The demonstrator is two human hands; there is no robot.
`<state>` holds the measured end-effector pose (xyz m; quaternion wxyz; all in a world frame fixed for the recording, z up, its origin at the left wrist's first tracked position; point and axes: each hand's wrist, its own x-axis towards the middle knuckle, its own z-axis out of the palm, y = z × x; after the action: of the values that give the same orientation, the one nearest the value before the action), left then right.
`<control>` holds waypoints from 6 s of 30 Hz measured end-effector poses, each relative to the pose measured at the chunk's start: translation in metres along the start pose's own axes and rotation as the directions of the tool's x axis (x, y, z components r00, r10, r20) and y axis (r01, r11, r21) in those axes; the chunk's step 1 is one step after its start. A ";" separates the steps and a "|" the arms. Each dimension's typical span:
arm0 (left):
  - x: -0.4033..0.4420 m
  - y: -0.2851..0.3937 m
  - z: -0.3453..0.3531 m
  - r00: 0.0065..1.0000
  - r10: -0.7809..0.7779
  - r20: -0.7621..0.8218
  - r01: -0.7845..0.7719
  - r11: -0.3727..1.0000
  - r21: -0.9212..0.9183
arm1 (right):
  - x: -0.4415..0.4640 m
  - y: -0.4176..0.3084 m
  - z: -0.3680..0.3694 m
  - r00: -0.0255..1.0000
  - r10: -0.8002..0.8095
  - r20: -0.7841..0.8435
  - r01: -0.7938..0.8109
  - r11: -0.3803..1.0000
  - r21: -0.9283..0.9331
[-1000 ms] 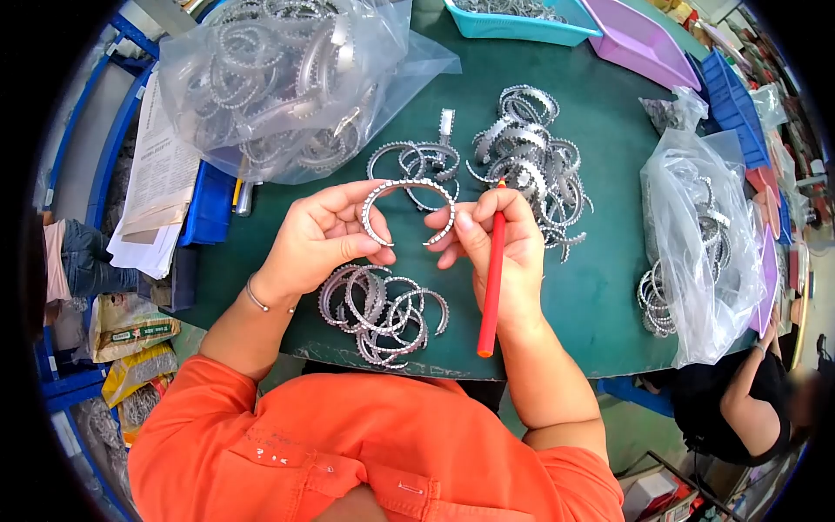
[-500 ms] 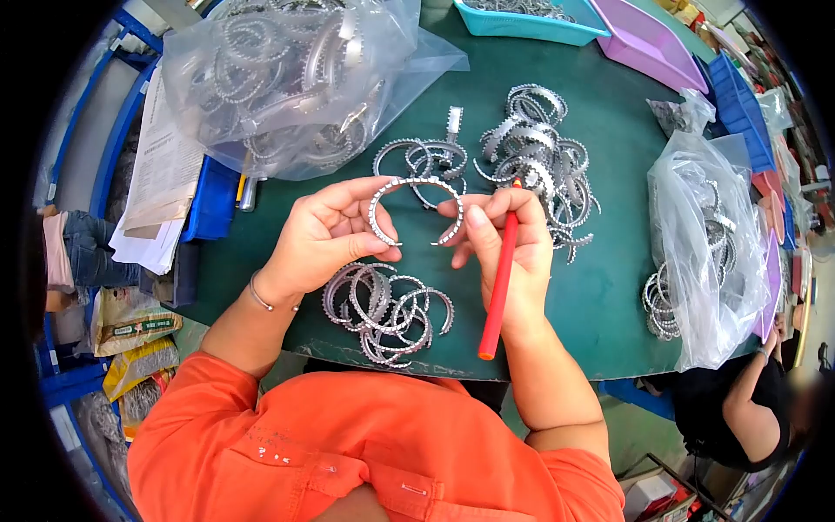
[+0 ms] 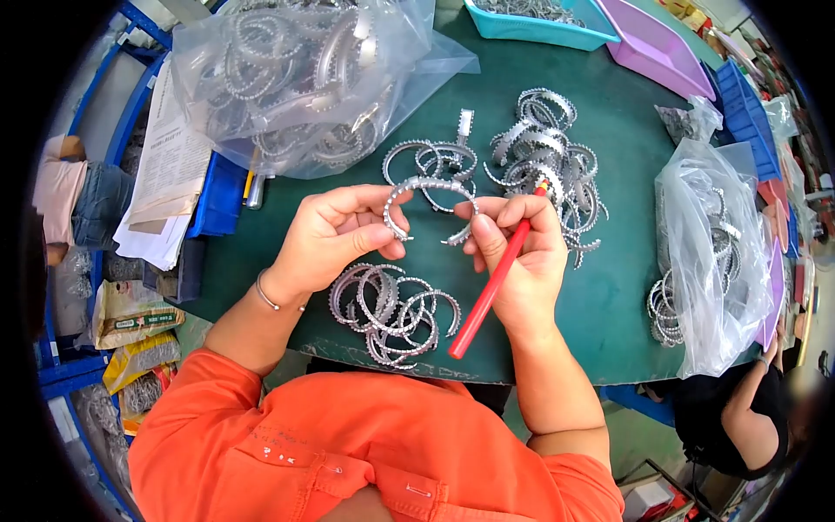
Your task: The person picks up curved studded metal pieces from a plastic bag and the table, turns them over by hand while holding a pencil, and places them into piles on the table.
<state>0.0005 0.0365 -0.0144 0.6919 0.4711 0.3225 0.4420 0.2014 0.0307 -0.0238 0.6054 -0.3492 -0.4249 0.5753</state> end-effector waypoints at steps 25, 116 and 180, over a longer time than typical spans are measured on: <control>0.002 -0.012 0.001 0.972 0.234 0.000 -0.229 0.954 0.193 | -0.006 0.003 0.001 0.855 -0.451 0.257 0.490 0.864 -0.115; 0.009 0.013 0.028 0.881 0.473 0.020 -0.255 0.438 0.862 | -0.009 -0.003 0.005 0.992 -0.105 0.075 0.109 0.992 -0.059; -0.026 0.009 0.041 0.993 0.043 -0.112 -0.026 0.988 0.150 | -0.022 -0.026 0.016 0.981 0.168 0.094 -0.175 0.981 0.078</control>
<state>0.0226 -0.0003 0.0091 0.6275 0.5006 0.3856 0.4548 0.1977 0.0050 0.0040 0.5490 -0.3328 -0.3938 0.6578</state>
